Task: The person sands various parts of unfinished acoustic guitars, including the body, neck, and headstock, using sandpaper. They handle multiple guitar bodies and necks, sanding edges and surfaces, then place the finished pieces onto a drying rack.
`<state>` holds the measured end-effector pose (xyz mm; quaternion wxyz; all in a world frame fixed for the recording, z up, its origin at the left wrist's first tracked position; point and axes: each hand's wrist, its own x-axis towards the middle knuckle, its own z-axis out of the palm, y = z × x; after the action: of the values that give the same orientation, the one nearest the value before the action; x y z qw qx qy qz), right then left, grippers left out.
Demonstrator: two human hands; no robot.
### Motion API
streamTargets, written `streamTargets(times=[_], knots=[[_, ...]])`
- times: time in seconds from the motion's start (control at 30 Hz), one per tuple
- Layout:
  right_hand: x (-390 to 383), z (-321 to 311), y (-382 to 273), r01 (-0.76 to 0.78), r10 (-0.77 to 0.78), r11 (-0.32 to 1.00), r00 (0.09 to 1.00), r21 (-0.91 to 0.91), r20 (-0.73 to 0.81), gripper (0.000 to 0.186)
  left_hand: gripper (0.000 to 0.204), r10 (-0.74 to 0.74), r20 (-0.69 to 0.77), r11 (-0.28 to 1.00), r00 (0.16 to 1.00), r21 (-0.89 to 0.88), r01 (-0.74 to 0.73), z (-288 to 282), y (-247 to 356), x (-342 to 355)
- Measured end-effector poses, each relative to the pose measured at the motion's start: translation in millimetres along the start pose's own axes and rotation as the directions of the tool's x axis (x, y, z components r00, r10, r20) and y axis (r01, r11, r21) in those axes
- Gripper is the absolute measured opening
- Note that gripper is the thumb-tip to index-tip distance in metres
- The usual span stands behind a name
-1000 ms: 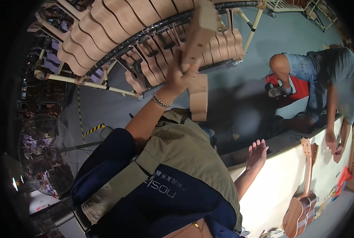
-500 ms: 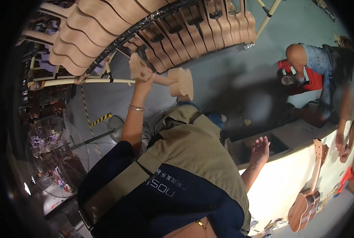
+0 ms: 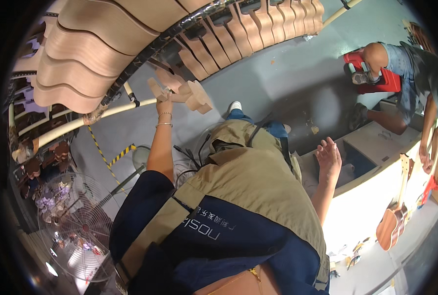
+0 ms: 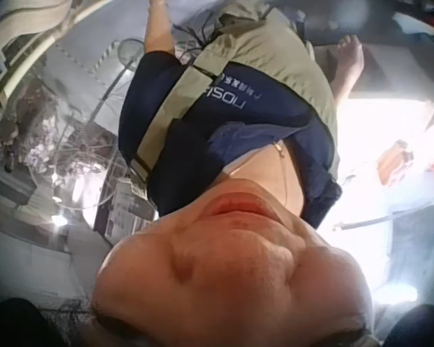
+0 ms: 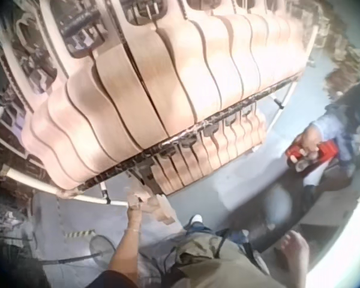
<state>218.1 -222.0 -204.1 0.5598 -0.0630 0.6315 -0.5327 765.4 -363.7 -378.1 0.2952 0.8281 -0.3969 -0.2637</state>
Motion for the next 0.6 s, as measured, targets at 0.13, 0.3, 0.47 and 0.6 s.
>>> streamTargets(times=[0.13, 0.3, 0.47, 0.6], knots=[[-20.9, 40.2, 16.9, 0.031, -0.034, 0.999, 0.997, -0.035, -0.075, 0.038, 0.054, -0.066, 0.012, 0.997, 0.998, -0.035, 0.066, -2.0, -0.2, 50.0], [-49.8, 60.3, 42.1, 0.005, -0.002, 1.0, 0.982, 0.012, -0.188, 0.034, 0.044, -0.142, 0.061, 0.99, 0.988, 0.012, 0.142, 0.6, -35.5, 141.8], [-71.0, 71.1, 55.4, -0.012, -0.016, 0.996, 0.95, -0.085, -0.312, 0.035, 0.044, -0.146, 0.138, 0.986, 0.98, 0.101, 0.133, -17.3, -18.0, 204.0], [-80.3, 77.1, 55.9, -0.059, 0.012, 0.991, 0.933, -0.119, -0.36, 0.034, 0.044, -0.15, 0.172, 0.978, 0.974, 0.173, 0.12, -21.7, -23.9, 235.8]])
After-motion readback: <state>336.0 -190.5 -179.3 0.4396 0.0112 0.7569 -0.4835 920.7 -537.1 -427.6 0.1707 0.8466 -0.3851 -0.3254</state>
